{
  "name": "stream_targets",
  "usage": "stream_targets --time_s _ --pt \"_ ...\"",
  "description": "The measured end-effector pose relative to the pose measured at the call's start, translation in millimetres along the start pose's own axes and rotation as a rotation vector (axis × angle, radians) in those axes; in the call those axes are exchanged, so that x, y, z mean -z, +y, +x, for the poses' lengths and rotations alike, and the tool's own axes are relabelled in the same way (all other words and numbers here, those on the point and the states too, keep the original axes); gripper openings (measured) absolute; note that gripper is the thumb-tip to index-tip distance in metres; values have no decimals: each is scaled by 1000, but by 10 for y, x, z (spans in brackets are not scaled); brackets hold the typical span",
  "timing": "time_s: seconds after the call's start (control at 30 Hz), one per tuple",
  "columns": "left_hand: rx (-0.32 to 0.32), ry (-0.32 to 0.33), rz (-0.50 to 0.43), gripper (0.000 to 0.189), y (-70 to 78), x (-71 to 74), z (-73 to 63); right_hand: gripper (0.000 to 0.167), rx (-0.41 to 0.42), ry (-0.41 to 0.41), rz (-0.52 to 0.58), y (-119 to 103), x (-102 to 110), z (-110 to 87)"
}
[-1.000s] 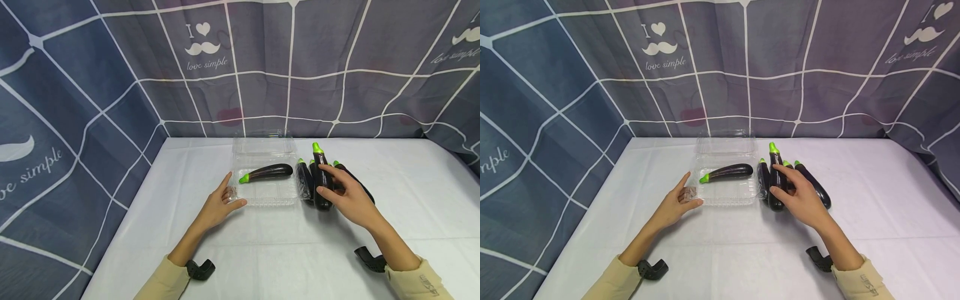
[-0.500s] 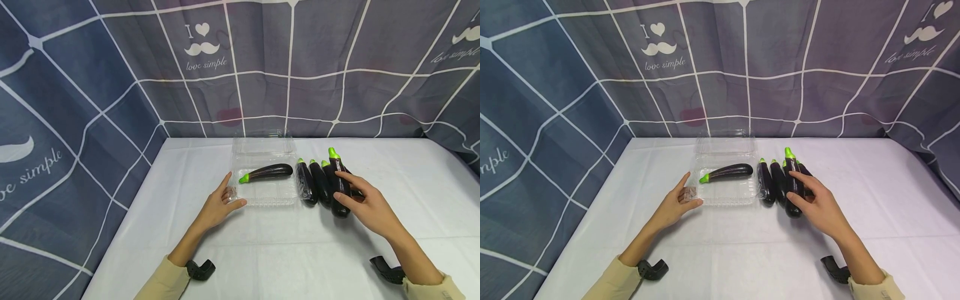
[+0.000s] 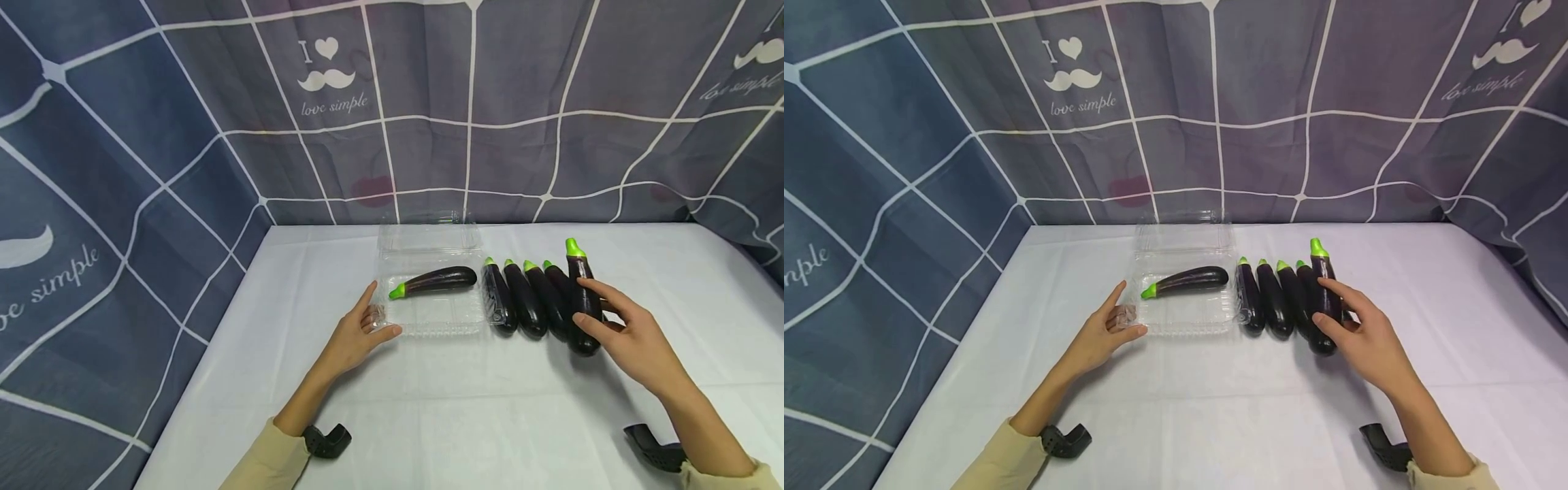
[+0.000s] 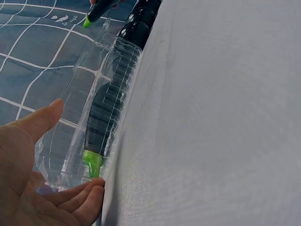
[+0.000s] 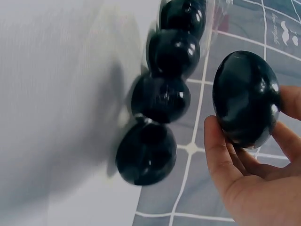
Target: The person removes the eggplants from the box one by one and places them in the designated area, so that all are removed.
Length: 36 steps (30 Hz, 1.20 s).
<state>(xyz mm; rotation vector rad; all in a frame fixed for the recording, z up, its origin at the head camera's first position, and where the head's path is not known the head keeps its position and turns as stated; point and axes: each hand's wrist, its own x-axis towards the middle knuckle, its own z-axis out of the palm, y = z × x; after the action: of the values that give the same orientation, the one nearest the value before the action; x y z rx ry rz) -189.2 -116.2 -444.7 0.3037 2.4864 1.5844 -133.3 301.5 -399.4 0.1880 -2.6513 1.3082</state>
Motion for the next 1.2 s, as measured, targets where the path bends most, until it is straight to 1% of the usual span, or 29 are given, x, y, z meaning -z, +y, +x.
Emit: stream_targets --time_s 0.13,0.23,0.43,0.57,0.73,0.83,0.97,1.2 --pt "6 2 -3 98 -2 7 3 57 6 29 4 51 73 9" --pt "7 -2 0 98 -9 9 6 56 -5 36 -7 99 152 13" --pt "3 0 4 98 -14 9 2 57 -78 27 -40 196 322 33" --pt "0 -2 1 98 -12 7 5 59 -123 36 -65 265 399 64" --pt "1 -2 -6 98 -8 3 10 59 -155 36 -85 350 447 110" --pt "6 -3 -13 98 -6 1 8 59 -157 31 -89 408 468 123" --pt "8 -4 -19 98 -8 -3 8 59 -148 20 -77 494 478 130" --pt "7 -3 -19 99 -6 -5 4 60 -165 20 -55 600 470 132"
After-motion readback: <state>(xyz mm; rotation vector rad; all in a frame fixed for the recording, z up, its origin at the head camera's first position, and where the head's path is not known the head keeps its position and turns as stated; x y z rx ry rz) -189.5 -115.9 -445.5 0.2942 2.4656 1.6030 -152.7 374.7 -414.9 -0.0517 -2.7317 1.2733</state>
